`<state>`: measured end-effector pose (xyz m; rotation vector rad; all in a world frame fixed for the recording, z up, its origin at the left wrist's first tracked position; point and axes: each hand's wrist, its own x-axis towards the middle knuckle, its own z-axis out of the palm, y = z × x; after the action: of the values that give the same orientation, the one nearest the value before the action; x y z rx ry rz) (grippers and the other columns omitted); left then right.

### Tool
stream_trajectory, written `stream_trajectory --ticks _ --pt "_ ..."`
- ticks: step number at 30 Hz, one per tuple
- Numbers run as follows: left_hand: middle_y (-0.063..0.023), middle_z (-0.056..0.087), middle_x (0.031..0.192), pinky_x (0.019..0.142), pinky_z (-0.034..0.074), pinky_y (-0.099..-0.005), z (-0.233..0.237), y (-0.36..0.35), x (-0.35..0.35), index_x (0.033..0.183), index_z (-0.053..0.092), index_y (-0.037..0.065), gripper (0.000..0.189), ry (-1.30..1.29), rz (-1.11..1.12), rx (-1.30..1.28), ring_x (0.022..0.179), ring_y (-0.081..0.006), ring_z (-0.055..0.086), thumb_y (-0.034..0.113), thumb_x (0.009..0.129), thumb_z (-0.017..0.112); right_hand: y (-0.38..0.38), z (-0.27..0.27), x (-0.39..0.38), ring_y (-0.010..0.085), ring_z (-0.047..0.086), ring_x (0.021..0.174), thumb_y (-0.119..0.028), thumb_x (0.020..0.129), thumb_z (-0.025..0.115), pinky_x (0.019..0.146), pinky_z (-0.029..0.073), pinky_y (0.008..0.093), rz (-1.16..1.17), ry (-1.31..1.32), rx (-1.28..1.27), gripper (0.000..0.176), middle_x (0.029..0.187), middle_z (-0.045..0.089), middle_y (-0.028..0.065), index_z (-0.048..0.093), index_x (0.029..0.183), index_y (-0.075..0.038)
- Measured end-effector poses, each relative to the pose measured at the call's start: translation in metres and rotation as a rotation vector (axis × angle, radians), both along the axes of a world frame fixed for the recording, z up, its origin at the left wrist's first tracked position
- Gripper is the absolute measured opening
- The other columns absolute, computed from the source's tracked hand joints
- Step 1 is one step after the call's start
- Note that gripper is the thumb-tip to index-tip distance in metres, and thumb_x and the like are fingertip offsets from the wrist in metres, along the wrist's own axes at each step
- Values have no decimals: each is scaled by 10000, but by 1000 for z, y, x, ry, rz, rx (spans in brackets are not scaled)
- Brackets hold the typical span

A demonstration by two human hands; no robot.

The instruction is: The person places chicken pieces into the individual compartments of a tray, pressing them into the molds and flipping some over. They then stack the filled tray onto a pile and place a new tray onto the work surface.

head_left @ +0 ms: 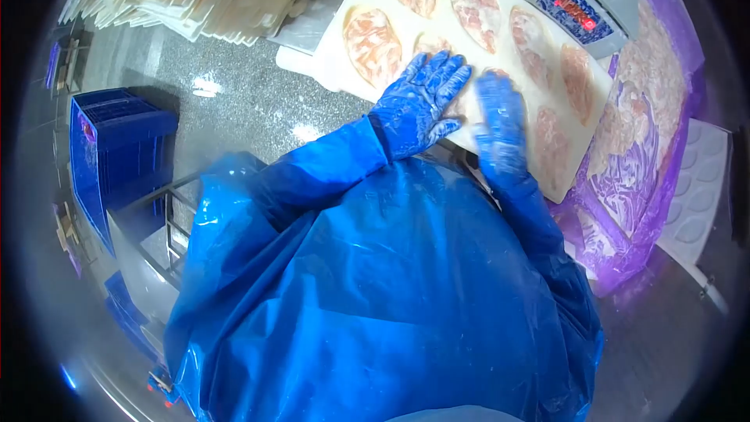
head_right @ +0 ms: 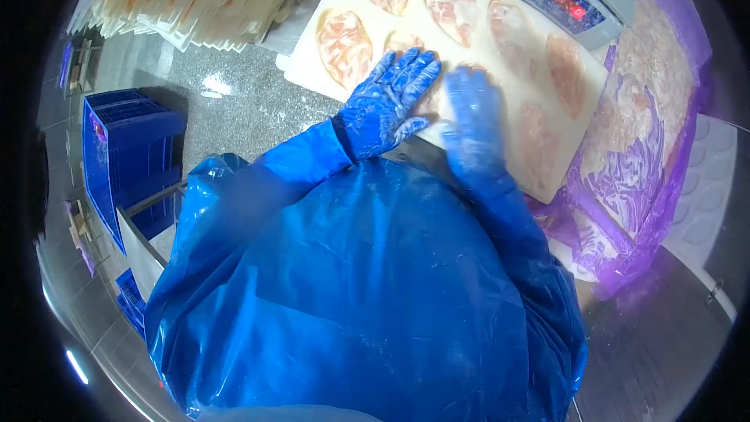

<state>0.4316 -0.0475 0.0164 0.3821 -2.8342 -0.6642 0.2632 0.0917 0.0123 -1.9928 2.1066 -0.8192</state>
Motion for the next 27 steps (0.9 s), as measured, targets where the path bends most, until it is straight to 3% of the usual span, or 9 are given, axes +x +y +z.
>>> stream_trajectory --ticks 3,5,7,8,10,12,18,23,27 --pt "-169 266 1581 1214 100 -485 15 0 7 1542 233 62 740 -14 -103 -57 1479 -312 221 423 962 519 25 -4 -59 254 409 1382 -4 911 538 1151 295 317 -271 -170 -189 593 1489 445 134 361 1477 11" --pt "-160 279 1578 1217 87 -480 10 -7 14 1541 248 77 739 -18 -177 15 1482 -303 217 420 953 536 54 -21 -131 248 416 1376 -27 912 562 1150 306 331 -380 -28 -169 620 1495 434 133 340 1489 3" --pt "-133 297 1580 1223 33 -462 12 -22 17 1537 289 107 719 226 -191 327 1496 -270 183 423 948 554 60 -20 -178 263 415 1377 -40 899 602 1140 331 348 -629 -389 -180 639 1516 404 132 343 1480 13" --pt "-135 290 1585 1223 41 -453 20 -37 21 1536 285 93 685 121 -80 -47 1501 -262 169 383 970 539 60 -22 -204 275 428 1369 -110 924 583 1129 341 358 -588 -195 -203 563 1492 437 138 403 1447 0" --pt "-151 263 1593 1218 73 -475 11 -76 38 1543 244 69 689 284 221 217 1501 -279 166 371 989 518 58 -30 -251 288 442 1361 -180 950 564 1117 350 368 -564 -9 -221 502 1468 470 145 463 1413 -13" --pt "-172 206 1606 1212 95 -492 -9 -90 48 1550 213 64 725 -83 349 -221 1494 -342 162 411 983 501 51 -37 -289 285 511 1295 -274 964 548 1062 399 361 -514 33 105 450 1377 552 157 538 1342 -31" --pt "-185 232 1594 1210 94 -482 -1 -45 9 1538 248 57 726 189 280 -256 1492 -343 175 428 970 505 34 -19 -295 310 626 1092 -328 962 532 939 466 378 -463 225 144 337 1158 657 147 633 1189 -100" --pt "-166 214 1607 1214 40 -487 8 -2 -19 1547 231 65 747 -144 -100 -56 1503 -307 156 480 971 465 25 -5 -292 339 651 965 -308 953 513 813 515 400 -460 367 175 268 1052 676 144 631 1061 -93" --pt "-133 274 1591 1219 24 -495 17 -17 1 1537 268 76 720 65 78 -167 1503 -294 152 460 970 489 16 11 -299 313 674 935 -301 951 532 771 545 358 -491 510 100 237 1056 693 151 649 1063 -128"
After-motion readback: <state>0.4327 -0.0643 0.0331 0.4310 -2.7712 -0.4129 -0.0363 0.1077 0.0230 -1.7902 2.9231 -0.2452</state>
